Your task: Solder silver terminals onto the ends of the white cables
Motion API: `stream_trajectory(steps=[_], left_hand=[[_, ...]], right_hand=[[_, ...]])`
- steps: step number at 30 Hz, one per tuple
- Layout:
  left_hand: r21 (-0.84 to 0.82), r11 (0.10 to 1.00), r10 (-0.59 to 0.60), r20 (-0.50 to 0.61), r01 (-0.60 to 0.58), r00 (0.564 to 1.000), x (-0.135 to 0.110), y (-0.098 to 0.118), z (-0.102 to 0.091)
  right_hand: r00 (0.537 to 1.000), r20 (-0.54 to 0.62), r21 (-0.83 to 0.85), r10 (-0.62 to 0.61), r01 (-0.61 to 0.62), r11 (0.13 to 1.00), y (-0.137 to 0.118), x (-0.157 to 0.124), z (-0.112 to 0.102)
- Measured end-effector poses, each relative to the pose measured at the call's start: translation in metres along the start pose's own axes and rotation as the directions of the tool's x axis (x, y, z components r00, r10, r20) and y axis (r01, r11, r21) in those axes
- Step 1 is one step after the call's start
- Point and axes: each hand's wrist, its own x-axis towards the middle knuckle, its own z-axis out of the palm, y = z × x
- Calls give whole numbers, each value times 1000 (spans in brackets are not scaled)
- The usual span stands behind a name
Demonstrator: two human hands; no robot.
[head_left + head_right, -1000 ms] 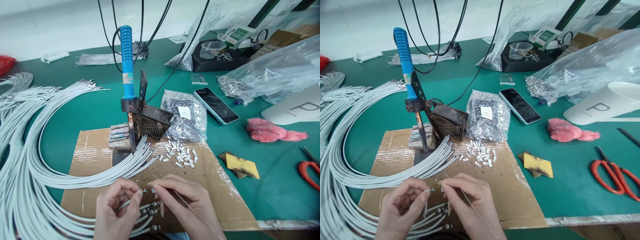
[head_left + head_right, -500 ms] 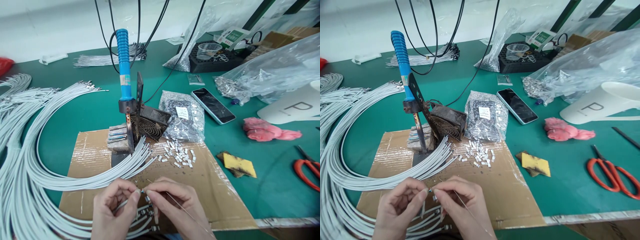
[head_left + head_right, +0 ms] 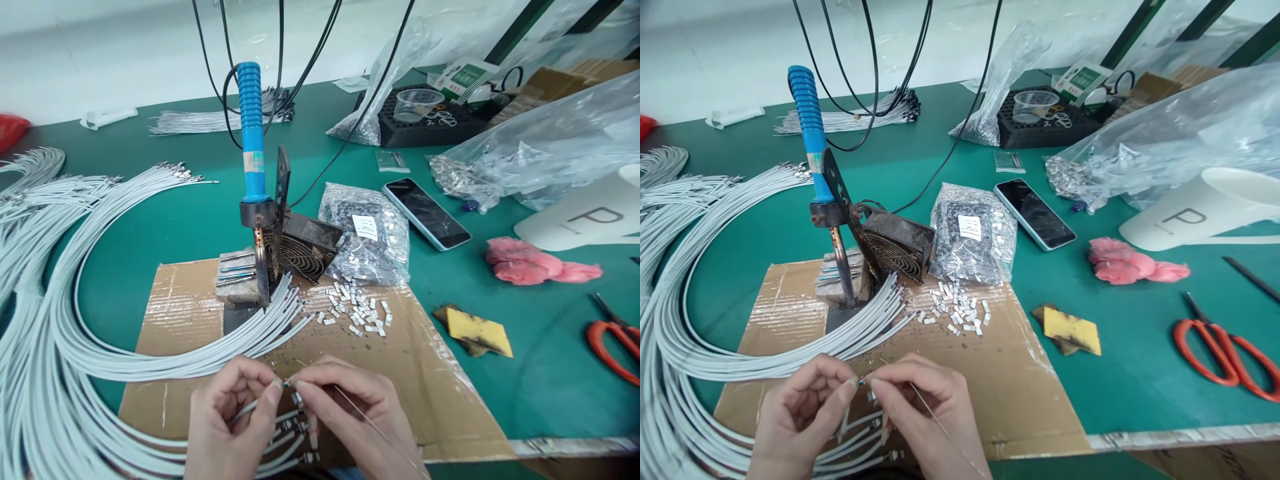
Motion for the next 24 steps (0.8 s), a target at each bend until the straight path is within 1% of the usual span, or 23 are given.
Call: stream_trajectory(steps=[9,12,20,22,24], left_hand=[[-18,1000,-5,0,5,1000,2,1,0],[-23,1000,-3,7,3,1000,2,1,0],[-19,1000,-13,45,14,999,1,0,-1],[-34,999,-17,43,19,999,2,0,-1],[-60,998,-27,40,29,999,2,-1,-1]], right_hand=[[1000,-5,26,2,-2,1000,4,1,-1],[1000,13,28,7,-7,1000,5,1,0],[999,22,25,-32,31,999,6,-1,0],[997,33,-17,-70,70,997,7,-1,-1],[982,51,-100,-180,184,978,9,-1,-4]])
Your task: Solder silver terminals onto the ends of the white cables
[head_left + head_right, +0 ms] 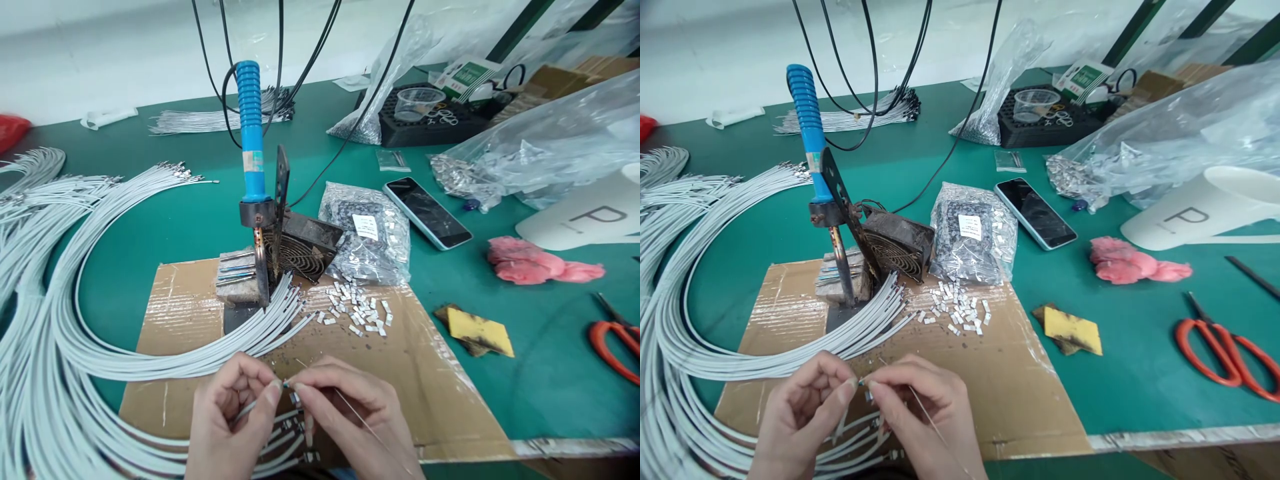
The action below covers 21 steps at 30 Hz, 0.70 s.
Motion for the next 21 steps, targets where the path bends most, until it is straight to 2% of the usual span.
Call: stream_trajectory(steps=[2,5,7,9,11,14,16,18,21], left_hand=[[-30,1000,-6,-11,5,1000,1,0,1],[-56,998,-3,-31,2,999,1,-1,1],[-50,999,3,-38,-5,999,1,-1,1],[-33,999,10,-44,-11,999,2,0,1],[-16,1000,15,-48,-16,999,2,0,1],[6,1000,24,-59,-23,998,2,0,1],[33,998,50,-73,-47,996,1,-2,1],[77,993,91,-81,-84,993,-1,-6,1],[153,975,175,-93,-159,980,-3,-13,0]], right_hand=[[986,20,-104,-165,166,981,3,0,-2],[933,68,-211,-354,360,909,6,0,-5],[910,94,-254,-404,415,874,6,0,-6],[907,64,-276,-416,417,866,6,0,-6],[929,-36,-270,-368,345,899,6,0,-5],[977,-154,-155,-147,123,980,4,1,0],[990,-131,-28,42,-46,999,2,1,3],[979,-75,82,189,-183,980,-1,1,6],[959,2,178,282,-278,944,-4,1,8]])
